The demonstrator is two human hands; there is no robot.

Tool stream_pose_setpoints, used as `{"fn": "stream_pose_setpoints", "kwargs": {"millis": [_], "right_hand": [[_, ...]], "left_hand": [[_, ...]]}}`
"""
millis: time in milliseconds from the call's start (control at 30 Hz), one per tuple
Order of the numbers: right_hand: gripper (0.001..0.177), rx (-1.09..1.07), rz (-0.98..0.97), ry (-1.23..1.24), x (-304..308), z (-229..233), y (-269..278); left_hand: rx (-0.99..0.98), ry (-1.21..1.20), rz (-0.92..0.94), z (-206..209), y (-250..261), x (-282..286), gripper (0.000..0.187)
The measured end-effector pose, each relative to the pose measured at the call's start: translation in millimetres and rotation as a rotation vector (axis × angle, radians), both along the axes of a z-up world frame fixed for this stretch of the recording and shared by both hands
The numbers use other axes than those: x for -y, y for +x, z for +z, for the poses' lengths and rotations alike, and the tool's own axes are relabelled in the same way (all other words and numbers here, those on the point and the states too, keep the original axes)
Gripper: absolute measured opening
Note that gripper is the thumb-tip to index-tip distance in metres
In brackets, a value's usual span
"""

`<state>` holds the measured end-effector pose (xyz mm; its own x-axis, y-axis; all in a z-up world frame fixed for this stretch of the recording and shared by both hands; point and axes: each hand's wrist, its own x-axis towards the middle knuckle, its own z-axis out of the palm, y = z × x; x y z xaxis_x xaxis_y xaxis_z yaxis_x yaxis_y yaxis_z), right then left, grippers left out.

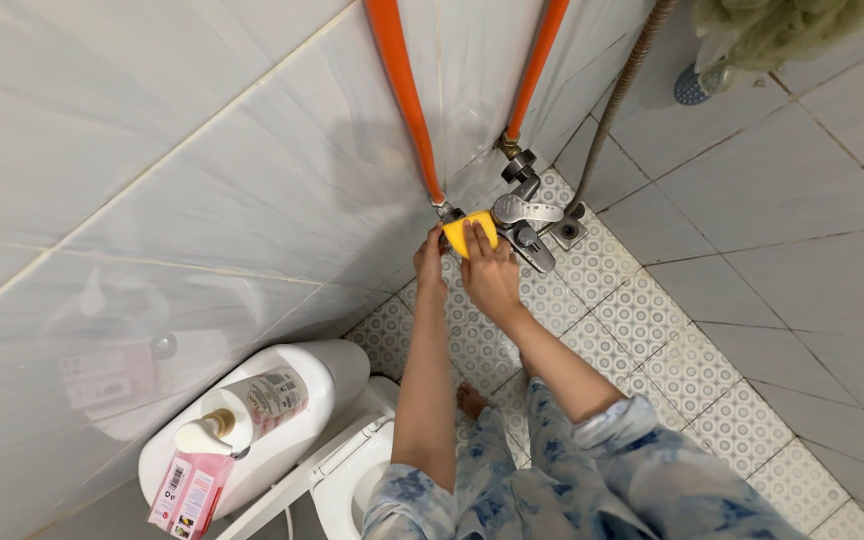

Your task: Cleaning a bathroom faucet and shower fixture using a sponge and cleaning product.

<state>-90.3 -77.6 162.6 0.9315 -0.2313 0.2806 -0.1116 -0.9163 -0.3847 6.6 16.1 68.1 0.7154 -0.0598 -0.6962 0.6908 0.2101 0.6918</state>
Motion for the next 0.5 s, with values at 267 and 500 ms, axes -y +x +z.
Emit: {"fn": "stream_pose_setpoints", "kwargs": {"millis": [267,500], "right_hand": [[0.059,-0.092,-0.013,0.12,10.1,-6.1,13.1],[0.062,-0.194,-0.023,0.201,8.9,10.1,-14.1]], "left_hand": [[0.007,-0.016,-0.048,-10.7,2.3,-3.2,0.061],[-0.04,0.05,-0.089,0.3,2.1,-3.9,0.065]]}}
